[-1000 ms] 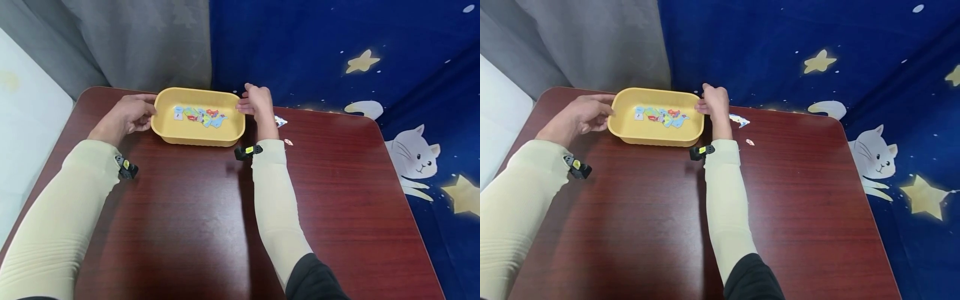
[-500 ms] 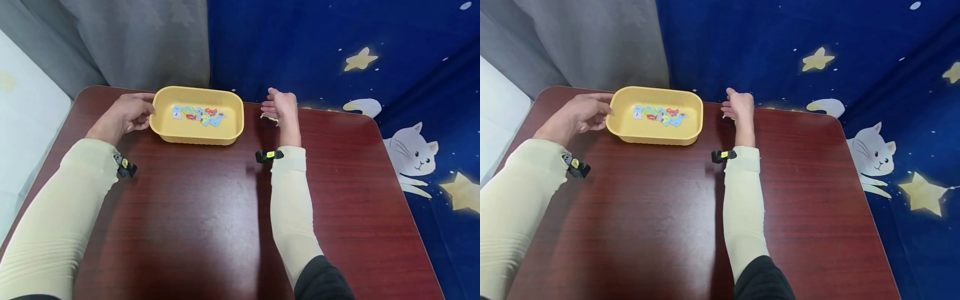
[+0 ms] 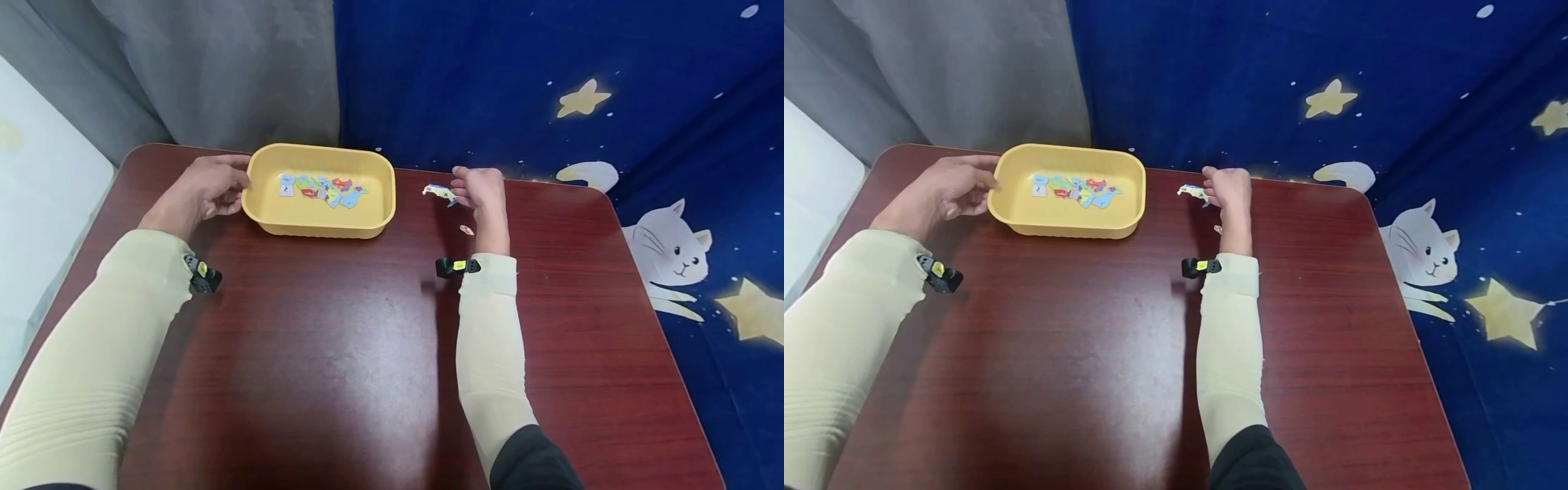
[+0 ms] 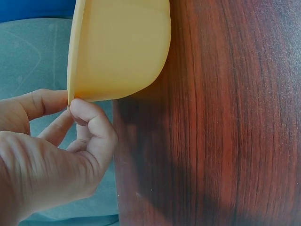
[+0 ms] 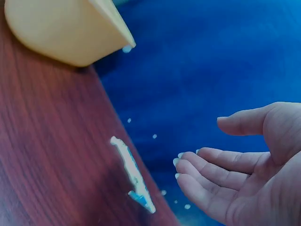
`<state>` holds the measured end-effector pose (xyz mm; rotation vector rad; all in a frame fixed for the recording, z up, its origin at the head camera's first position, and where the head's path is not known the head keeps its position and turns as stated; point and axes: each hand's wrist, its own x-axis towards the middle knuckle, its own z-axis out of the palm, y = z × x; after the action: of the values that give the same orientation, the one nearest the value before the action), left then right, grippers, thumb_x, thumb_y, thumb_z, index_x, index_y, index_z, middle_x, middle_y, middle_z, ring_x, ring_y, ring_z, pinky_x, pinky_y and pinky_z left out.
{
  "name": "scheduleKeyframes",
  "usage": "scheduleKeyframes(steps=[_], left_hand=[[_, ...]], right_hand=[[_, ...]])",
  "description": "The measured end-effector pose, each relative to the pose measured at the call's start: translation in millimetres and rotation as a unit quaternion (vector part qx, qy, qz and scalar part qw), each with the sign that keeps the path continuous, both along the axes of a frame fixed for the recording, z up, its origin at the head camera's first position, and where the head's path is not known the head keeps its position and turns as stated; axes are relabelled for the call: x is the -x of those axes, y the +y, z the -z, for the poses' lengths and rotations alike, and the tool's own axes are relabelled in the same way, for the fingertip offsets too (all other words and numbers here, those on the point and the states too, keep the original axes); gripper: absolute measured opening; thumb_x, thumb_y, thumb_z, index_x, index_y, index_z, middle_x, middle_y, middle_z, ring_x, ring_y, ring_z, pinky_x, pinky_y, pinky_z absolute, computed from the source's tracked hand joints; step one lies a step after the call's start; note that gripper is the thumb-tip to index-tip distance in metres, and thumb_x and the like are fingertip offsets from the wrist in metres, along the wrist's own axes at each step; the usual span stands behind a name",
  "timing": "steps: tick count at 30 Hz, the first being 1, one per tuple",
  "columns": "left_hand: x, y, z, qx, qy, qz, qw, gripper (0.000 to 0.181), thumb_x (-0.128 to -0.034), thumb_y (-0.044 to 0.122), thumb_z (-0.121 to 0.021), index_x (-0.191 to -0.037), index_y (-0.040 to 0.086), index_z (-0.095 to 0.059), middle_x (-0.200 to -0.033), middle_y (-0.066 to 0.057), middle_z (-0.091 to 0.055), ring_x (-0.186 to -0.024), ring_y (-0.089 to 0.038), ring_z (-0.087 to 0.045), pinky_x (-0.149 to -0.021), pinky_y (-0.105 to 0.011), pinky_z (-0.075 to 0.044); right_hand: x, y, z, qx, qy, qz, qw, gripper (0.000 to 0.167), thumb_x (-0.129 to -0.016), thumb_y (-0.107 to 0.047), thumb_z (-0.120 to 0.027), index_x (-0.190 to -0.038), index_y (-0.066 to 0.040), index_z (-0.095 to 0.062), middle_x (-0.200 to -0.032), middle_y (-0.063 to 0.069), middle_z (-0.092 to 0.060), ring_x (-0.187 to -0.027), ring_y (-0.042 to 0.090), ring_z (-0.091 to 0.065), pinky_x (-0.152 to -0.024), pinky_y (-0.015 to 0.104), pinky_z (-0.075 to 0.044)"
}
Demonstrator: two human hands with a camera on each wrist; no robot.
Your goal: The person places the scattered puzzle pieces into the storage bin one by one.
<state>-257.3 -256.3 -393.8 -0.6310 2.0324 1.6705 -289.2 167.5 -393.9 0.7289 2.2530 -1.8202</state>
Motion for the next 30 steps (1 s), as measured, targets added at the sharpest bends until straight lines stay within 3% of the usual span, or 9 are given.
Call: scheduleKeyframes(steps=[8, 16, 20, 25, 30], left_hand=[[-0.6, 0.3, 1.9, 0.007, 0.003, -0.001, 1.0, 0.056, -0.0949, 0.008, -0.052, -0.148, 0.023, -0.042, -0.074, 0.0, -0.058, -0.054, -0.013, -0.056, -0.056, -0.027, -0.055], [-0.4, 0.4, 2.3, 0.009, 0.004, -0.003, 1.0, 0.056, -0.0949, 0.009, -0.053, -0.148, 0.023, -0.043, -0.074, 0.0, -0.058, -0.054, -0.013, -0.057, -0.056, -0.027, -0.055], [-0.4, 1.3, 1.4, 0.006, 0.004, -0.003, 1.0, 0.056, -0.0947, 0.008, -0.053, -0.148, 0.023, -0.042, -0.073, 0.0, -0.058, -0.054, -0.013, -0.057, -0.056, -0.027, -0.055], [-0.6, 1.5, 0.7, 0.008, 0.005, -0.005, 0.9999, 0.056, -0.0948, 0.008, -0.053, -0.148, 0.023, -0.042, -0.073, 0.0, -0.058, -0.054, -0.013, -0.057, -0.056, -0.027, -0.055], [-0.7, 0.7, 1.2, 0.008, 0.005, -0.005, 0.9999, 0.055, -0.0954, 0.009, -0.053, -0.148, 0.023, -0.042, -0.075, 0.0, -0.058, -0.055, -0.014, -0.057, -0.056, -0.026, -0.055]], right_hand=[[9.4, 5, 22.8, 0.005, -0.019, 0.004, 0.9998, 0.035, -0.09, -0.013, -0.065, -0.124, -0.003, -0.062, -0.126, 0.012, -0.062, -0.109, 0.029, -0.062, -0.094, 0.039, -0.052], [14.6, 7, 44.5, -0.024, -0.02, 0.005, 0.9995, 0.044, -0.085, 0.003, -0.065, -0.128, -0.006, -0.062, -0.109, 0.012, -0.066, -0.081, 0.015, -0.063, -0.084, 0.035, -0.056], [16.3, 6, 51.3, -0.047, -0.016, 0.006, 0.9988, 0.048, -0.081, 0.009, -0.065, -0.127, -0.006, -0.063, -0.118, 0.015, -0.064, -0.07, 0.01, -0.061, -0.074, 0.027, -0.058], [20.2, 5, 56.5, -0.1, -0.017, -0.005, 0.9948, 0.057, -0.075, 0.014, -0.062, -0.126, -0.009, -0.065, -0.13, 0.013, -0.059, -0.069, 0.011, -0.058, -0.055, 0.02, -0.053], [21.4, 4, 59.3, -0.186, -0.03, -0.03, 0.9817, 0.057, -0.074, 0.009, -0.064, -0.126, -0.016, -0.066, -0.128, 0.009, -0.061, -0.088, 0.017, -0.055, -0.05, 0.027, -0.049]])
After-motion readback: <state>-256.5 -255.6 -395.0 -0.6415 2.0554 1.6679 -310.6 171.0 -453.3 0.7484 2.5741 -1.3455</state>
